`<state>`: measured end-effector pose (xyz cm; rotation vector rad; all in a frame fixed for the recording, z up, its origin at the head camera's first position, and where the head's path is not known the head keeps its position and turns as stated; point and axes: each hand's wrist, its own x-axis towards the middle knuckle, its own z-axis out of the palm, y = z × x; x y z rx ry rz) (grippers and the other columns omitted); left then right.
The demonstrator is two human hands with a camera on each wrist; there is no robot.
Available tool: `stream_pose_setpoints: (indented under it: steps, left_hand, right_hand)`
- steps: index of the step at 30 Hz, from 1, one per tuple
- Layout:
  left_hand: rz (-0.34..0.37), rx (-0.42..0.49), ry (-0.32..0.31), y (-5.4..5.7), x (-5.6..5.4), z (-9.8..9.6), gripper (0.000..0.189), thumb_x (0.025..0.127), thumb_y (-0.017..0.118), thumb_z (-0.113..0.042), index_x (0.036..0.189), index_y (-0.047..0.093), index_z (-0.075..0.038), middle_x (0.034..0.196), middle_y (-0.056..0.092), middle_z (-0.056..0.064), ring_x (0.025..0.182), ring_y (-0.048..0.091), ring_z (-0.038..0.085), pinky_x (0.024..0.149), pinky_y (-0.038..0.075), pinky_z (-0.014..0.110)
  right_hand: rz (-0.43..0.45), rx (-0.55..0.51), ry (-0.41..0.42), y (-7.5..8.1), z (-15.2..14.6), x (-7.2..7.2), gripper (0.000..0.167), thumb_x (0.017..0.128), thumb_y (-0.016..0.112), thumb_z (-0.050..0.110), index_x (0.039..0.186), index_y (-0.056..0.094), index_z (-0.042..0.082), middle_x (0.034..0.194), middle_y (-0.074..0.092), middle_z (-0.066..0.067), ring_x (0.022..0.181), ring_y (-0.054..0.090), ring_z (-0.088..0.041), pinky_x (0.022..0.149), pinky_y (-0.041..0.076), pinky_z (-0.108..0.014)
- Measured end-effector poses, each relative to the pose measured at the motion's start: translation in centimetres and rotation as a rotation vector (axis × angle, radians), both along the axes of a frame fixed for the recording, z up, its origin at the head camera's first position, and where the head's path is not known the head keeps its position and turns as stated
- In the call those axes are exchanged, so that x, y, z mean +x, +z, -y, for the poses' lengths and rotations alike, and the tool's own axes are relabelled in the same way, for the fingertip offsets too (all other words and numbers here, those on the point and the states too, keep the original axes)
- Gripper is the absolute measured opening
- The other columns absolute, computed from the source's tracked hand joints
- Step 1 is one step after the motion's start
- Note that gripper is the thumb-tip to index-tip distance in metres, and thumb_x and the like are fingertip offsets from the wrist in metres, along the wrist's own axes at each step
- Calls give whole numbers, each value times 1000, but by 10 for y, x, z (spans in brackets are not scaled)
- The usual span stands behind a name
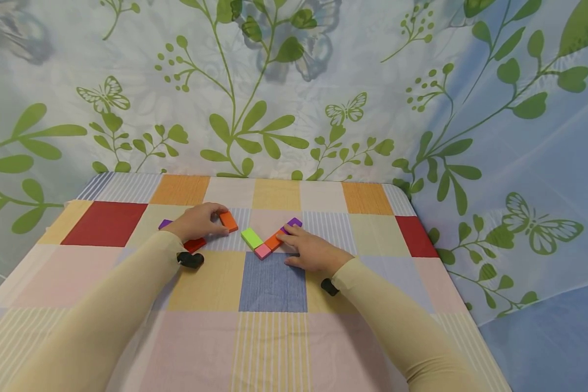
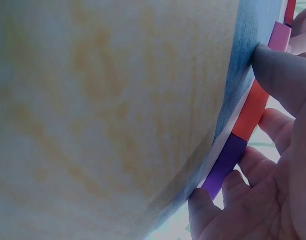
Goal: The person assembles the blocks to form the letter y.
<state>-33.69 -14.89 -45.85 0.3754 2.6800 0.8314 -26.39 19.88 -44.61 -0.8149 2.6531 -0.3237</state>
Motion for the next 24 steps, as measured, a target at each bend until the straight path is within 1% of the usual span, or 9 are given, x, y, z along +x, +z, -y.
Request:
stream_pose_setpoints:
  steps: [7, 10, 17, 24]
  left_hand:
    - [-50, -24, -28, -4, -3, -4, 71, 90, 81, -43, 151, 57, -15, 152, 59, 11, 136, 53, 35, 119, 33, 61]
    - [-54, -29, -26, -3, -2, -6, 70, 91, 81, -42, 150, 57, -14, 152, 59, 12, 137, 53, 35, 119, 30, 61]
    - [-34, -33, -12, 1, -1, -8, 70, 91, 81, -41, 151, 56, -15, 153, 58, 12, 136, 53, 35, 119, 30, 60]
    - [-47, -30, -19, -1, -3, -10, 70, 90, 82, -43, 149, 58, -15, 149, 61, 11, 131, 55, 34, 115, 33, 57]
  right_hand:
    - [-6, -4, 8, 2, 0, 2, 78, 100, 73, 35, 166, 34, 18, 176, 20, -12, 162, 23, -35, 128, 29, -52]
    - [-5, -13, 11, 4, 1, 2, 77, 100, 73, 33, 166, 35, 17, 176, 20, -13, 162, 23, -36, 128, 29, -52]
    - [-2, -11, 12, 2, 0, 1, 77, 100, 72, 34, 166, 34, 18, 176, 19, -12, 162, 23, -34, 129, 29, -52]
    - [4, -15, 16, 4, 0, 0, 78, 100, 72, 34, 166, 33, 17, 176, 19, -13, 162, 23, -36, 128, 29, -53]
